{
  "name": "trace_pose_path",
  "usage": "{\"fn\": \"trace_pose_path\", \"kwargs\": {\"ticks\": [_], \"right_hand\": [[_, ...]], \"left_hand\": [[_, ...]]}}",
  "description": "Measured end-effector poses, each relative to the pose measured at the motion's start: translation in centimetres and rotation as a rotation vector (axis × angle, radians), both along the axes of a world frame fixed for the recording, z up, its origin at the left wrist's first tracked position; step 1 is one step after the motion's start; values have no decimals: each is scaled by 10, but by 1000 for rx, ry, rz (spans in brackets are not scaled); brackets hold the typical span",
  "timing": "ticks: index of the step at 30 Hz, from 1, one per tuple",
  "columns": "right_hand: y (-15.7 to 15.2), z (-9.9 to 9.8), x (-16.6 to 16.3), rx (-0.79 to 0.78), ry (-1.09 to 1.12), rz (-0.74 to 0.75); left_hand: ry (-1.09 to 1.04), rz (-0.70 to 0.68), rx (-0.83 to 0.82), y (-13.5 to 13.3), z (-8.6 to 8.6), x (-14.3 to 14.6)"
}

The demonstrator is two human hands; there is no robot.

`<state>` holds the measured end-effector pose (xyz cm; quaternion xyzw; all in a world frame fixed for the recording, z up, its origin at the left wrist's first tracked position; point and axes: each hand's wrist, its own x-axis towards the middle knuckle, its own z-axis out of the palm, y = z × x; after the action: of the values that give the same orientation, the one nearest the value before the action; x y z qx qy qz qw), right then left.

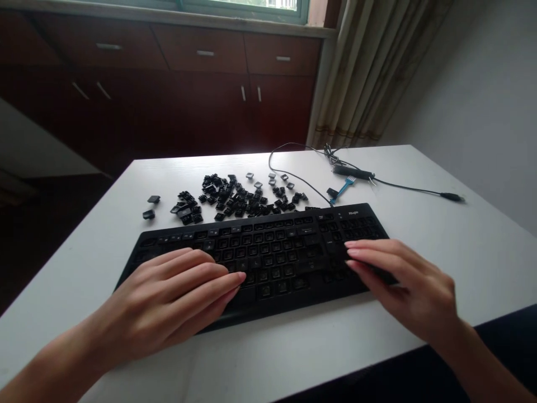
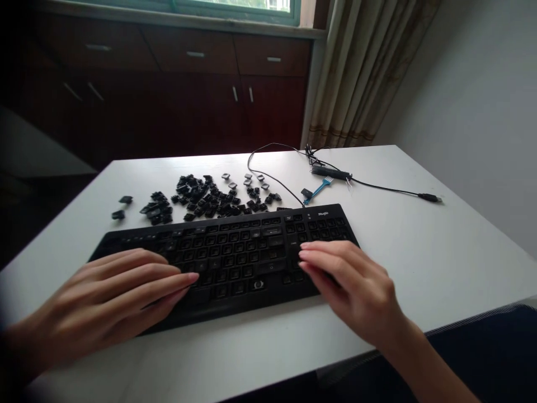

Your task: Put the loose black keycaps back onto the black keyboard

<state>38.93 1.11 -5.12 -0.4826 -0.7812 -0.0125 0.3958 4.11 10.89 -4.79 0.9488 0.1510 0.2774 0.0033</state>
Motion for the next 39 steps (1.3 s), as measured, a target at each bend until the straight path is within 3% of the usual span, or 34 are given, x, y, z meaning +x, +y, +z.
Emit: {"fn": "trace_pose_path", "kwargs": {"ticks": [3, 6, 13, 25, 33, 39], "right_hand": [[0, 2, 24, 11, 15, -243], [1, 3, 39, 5, 22, -312], [9, 6, 42, -36, -47, -204], [50, 20, 25, -110, -92, 46], [87, 27, 17, -155, -120, 36], [144, 28, 13, -231, -142, -132]], "left_hand": [[-2, -11, -9, -1, -1, 1], [2, -21, -22, -1, 1, 2], [37, -18, -33, -2, 4, 2], [28, -46, -17, -1, 1, 0], [9, -45, -16, -3, 5, 3], [6, -39, -14, -2, 4, 2]]}}
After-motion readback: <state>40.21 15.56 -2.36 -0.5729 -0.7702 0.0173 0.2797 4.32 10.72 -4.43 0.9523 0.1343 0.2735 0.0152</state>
